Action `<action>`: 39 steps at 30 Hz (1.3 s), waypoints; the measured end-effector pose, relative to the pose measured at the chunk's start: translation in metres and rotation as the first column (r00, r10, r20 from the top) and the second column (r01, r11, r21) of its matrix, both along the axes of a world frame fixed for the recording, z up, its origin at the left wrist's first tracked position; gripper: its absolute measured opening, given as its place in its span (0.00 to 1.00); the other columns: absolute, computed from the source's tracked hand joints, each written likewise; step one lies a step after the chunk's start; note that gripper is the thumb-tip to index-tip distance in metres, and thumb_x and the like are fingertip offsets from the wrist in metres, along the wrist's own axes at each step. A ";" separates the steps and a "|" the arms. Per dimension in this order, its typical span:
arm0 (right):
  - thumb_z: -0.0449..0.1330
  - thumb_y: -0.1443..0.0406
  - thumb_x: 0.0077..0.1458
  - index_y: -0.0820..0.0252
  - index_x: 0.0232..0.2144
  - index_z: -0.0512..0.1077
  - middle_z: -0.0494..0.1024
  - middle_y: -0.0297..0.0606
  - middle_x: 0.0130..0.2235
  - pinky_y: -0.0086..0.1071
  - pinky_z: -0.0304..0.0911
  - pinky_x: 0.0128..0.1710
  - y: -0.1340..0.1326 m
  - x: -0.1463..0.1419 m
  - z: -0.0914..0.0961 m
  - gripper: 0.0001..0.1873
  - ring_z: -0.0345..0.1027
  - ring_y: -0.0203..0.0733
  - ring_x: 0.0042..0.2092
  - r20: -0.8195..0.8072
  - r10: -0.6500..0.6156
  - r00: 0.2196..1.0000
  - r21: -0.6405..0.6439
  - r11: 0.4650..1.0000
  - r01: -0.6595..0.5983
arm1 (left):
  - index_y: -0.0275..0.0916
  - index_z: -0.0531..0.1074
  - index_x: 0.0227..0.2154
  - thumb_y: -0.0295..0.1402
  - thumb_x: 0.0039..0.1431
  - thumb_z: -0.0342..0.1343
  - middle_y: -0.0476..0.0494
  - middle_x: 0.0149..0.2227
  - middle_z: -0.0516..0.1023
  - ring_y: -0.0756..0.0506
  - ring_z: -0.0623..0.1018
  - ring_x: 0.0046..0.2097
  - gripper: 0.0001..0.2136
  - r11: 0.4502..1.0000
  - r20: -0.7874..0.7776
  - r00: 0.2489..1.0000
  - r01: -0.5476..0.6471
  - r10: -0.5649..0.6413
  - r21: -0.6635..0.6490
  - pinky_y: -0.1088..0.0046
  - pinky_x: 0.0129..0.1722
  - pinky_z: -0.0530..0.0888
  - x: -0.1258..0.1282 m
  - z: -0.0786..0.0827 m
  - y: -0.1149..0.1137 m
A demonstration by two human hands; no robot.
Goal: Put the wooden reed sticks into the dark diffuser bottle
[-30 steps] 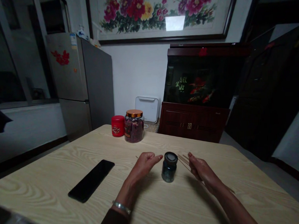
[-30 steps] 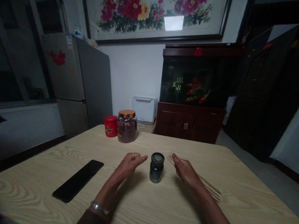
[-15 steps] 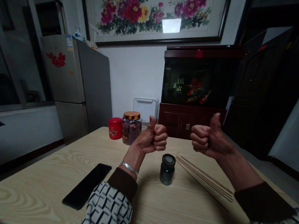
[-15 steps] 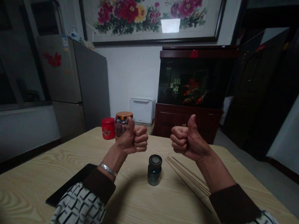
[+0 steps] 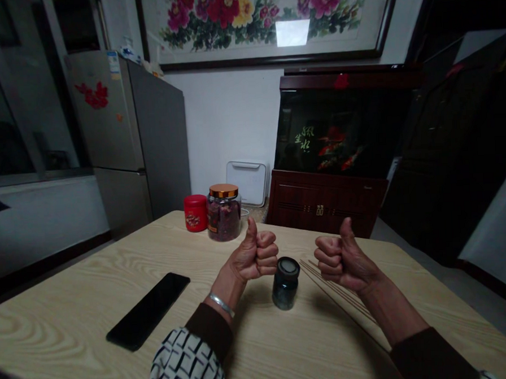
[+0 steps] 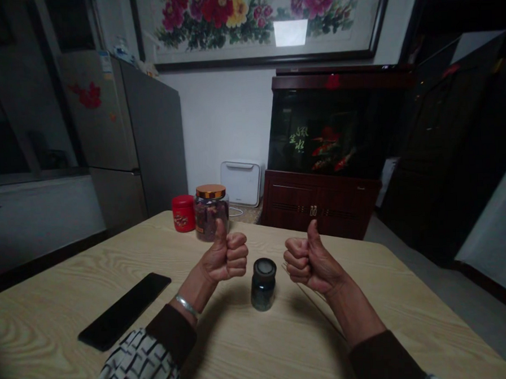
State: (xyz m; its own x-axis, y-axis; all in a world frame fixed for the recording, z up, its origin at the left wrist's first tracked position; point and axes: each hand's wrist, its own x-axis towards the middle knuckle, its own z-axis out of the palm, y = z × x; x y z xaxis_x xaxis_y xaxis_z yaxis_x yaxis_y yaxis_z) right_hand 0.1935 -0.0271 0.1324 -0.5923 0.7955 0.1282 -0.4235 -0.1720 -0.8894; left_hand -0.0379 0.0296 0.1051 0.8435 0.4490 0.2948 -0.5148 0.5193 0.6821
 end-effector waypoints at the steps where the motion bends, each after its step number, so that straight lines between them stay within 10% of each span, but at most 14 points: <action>1: 0.47 0.32 0.50 0.56 0.17 0.46 0.46 0.20 0.16 0.20 0.35 0.15 0.000 -0.001 -0.002 0.36 0.33 0.23 0.17 0.011 -0.004 1.000 -0.003 1.000 0.004 | 0.40 0.47 0.18 0.60 0.51 0.56 0.60 0.16 0.42 0.56 0.41 0.17 0.31 1.000 0.003 1.000 -0.001 0.001 0.004 0.81 0.15 0.45 0.000 -0.002 0.000; 7: 0.49 0.34 0.52 0.56 0.20 0.52 0.50 0.22 0.19 0.22 0.35 0.17 0.007 -0.010 -0.016 0.33 0.37 0.27 0.19 0.406 -0.287 0.868 0.135 0.958 0.254 | 0.40 0.50 0.20 0.60 0.51 0.56 0.59 0.18 0.50 0.57 0.47 0.18 0.30 0.964 -0.086 0.963 -0.248 0.255 0.093 0.82 0.17 0.49 -0.005 -0.027 0.001; 9: 0.52 0.37 0.53 0.56 0.22 0.58 0.57 0.26 0.21 0.25 0.45 0.19 0.009 -0.014 -0.022 0.31 0.47 0.30 0.21 0.586 -0.538 0.606 0.420 0.841 0.340 | 0.39 0.57 0.24 0.56 0.50 0.61 0.56 0.22 0.60 0.57 0.55 0.20 0.26 0.876 -0.145 0.868 -0.451 0.475 0.170 0.82 0.19 0.55 -0.006 -0.044 0.001; 12: 0.54 0.40 0.54 0.57 0.34 0.69 0.71 0.36 0.34 0.32 0.58 0.32 0.007 -0.023 -0.028 0.27 0.65 0.40 0.34 0.623 -0.768 0.149 0.759 0.640 0.125 | 0.37 0.68 0.35 0.44 0.43 0.71 0.45 0.39 0.71 0.53 0.70 0.34 0.23 0.689 -0.220 0.659 -0.635 0.719 0.351 0.80 0.30 0.66 -0.001 -0.072 -0.002; 15: 0.52 0.41 0.56 0.57 0.47 0.69 0.73 0.45 0.46 0.37 0.60 0.40 0.002 -0.038 -0.027 0.30 0.71 0.49 0.43 0.625 -0.772 -0.116 0.760 0.636 -0.139 | 0.39 0.68 0.48 0.32 0.35 0.75 0.39 0.49 0.71 0.44 0.72 0.47 0.34 0.702 -0.288 0.657 -0.542 0.697 0.462 0.71 0.43 0.70 0.013 -0.098 -0.004; 18: 0.51 0.43 0.58 0.60 0.43 0.72 0.75 0.48 0.43 0.39 0.60 0.41 0.003 -0.054 -0.022 0.29 0.72 0.52 0.43 0.633 -0.743 -0.219 0.693 0.670 -0.267 | 0.35 0.70 0.47 0.28 0.36 0.72 0.40 0.43 0.75 0.42 0.75 0.44 0.30 0.707 -0.299 0.677 -0.468 0.673 0.531 0.67 0.43 0.71 0.027 -0.113 -0.005; 22: 0.55 0.51 0.56 0.63 0.43 0.74 0.76 0.51 0.44 0.42 0.61 0.46 0.013 -0.057 -0.011 0.23 0.71 0.54 0.46 0.694 -0.703 -0.152 0.640 0.701 -0.315 | 0.33 0.73 0.42 0.28 0.38 0.70 0.43 0.37 0.76 0.43 0.75 0.41 0.24 0.640 -0.283 0.620 -0.483 0.732 0.598 0.68 0.41 0.71 0.031 -0.118 -0.005; 27: 0.63 0.61 0.45 0.57 0.66 0.53 0.58 0.46 0.66 0.44 0.50 0.61 0.013 -0.041 0.007 0.46 0.51 0.52 0.65 0.835 -0.473 0.281 0.550 0.726 -0.412 | 0.32 0.74 0.42 0.30 0.38 0.71 0.42 0.38 0.76 0.42 0.75 0.41 0.25 0.623 -0.270 0.610 -0.490 0.745 0.610 0.68 0.41 0.71 0.027 -0.116 -0.005; 30: 0.64 0.51 0.46 0.61 0.67 0.50 0.55 0.53 0.66 0.51 0.47 0.61 0.011 -0.042 0.003 0.50 0.50 0.58 0.65 0.802 -0.578 0.151 0.593 0.739 -0.319 | 0.32 0.74 0.43 0.30 0.37 0.71 0.41 0.38 0.76 0.43 0.74 0.41 0.26 0.632 -0.278 0.614 -0.487 0.739 0.603 0.69 0.41 0.71 0.027 -0.117 -0.005; 34: 0.57 0.50 0.54 0.63 0.51 0.70 0.73 0.53 0.48 0.55 0.51 0.55 0.015 -0.046 -0.010 0.28 0.65 0.59 0.51 0.733 -0.677 -0.067 0.627 0.710 -0.319 | 0.33 0.73 0.43 0.28 0.37 0.70 0.43 0.38 0.76 0.43 0.75 0.40 0.25 0.655 -0.307 0.617 -0.477 0.724 0.586 0.70 0.40 0.71 0.029 -0.118 -0.005; 39: 0.64 0.61 0.44 0.56 0.66 0.51 0.55 0.47 0.66 0.47 0.50 0.60 0.018 -0.041 -0.005 0.48 0.49 0.54 0.65 0.805 -0.548 0.227 0.588 0.687 -0.426 | 0.32 0.73 0.43 0.30 0.37 0.71 0.41 0.38 0.76 0.42 0.74 0.41 0.26 0.650 -0.293 0.620 -0.488 0.728 0.583 0.68 0.42 0.71 0.028 -0.115 -0.006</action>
